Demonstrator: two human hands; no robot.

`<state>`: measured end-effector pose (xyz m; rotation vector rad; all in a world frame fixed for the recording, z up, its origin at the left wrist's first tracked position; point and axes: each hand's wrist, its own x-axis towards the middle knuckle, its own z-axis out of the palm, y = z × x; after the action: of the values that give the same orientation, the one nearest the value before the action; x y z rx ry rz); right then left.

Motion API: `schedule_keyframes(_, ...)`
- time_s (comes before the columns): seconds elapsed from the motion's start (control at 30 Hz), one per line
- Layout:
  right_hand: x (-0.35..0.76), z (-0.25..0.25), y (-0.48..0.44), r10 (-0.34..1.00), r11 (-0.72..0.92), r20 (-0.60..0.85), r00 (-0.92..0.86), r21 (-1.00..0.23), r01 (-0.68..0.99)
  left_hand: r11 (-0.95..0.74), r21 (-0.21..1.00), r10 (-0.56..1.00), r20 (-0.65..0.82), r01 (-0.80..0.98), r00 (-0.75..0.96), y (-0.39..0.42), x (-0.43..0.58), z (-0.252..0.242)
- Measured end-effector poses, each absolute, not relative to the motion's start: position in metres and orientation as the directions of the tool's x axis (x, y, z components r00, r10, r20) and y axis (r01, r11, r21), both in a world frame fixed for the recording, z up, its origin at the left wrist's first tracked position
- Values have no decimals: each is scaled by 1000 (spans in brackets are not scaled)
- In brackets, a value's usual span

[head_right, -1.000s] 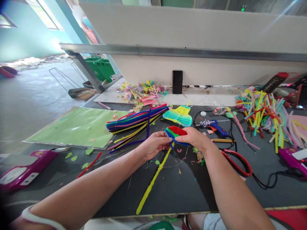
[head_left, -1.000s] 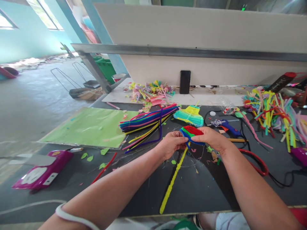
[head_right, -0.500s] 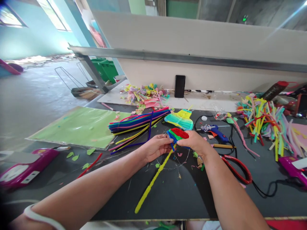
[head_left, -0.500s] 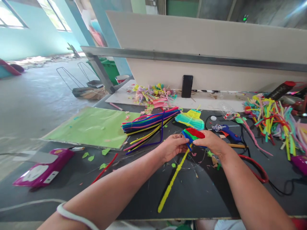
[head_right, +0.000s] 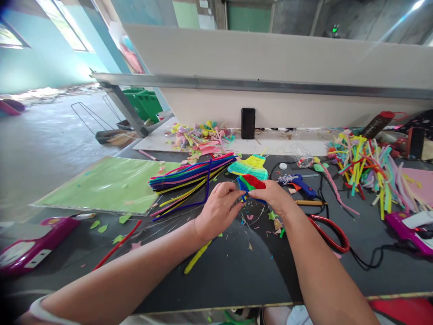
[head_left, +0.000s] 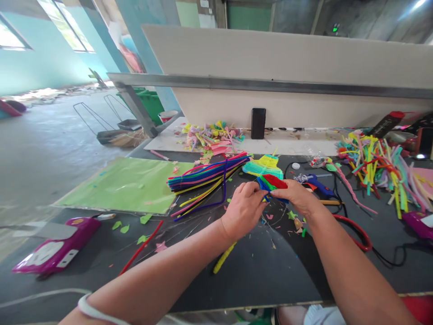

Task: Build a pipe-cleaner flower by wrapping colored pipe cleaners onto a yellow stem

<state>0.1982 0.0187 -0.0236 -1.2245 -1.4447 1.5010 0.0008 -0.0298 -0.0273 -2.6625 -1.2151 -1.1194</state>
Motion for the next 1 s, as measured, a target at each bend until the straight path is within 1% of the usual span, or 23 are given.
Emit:
schedule_keyframes(0.13, 196, -26, 19, 939, -116, -147, -311, -986, 115, -670, 249, 681, 580, 699, 446, -28, 0, -32)
schedule_keyframes(0.4, 191, -27, 18, 962, -48, -97, -254, -980, 193, -630, 228, 708, 560, 742, 430, -25, 0, -39)
schedule_keyframes(0.53, 190, -29, 17, 959, -40, -80, -271, -988, 151, -612, 208, 710, 568, 763, 415, -26, 0, -39)
schedule_keyframes(0.73, 190, -34, 20, 958, -67, -100, -269, -990, 127, -639, 134, 678, 563, 757, 473, -28, -2, -38)
schedule_keyframes(0.9, 187, -31, 19, 954, -56, -94, -286, -989, 138, -643, 159, 689, 547, 750, 475, -27, -2, -38)
schedule_keyframes(1.0, 184, -26, 15, 952, -26, -70, -299, -989, 147, -641, 222, 698, 567, 734, 438, -22, 0, -41)
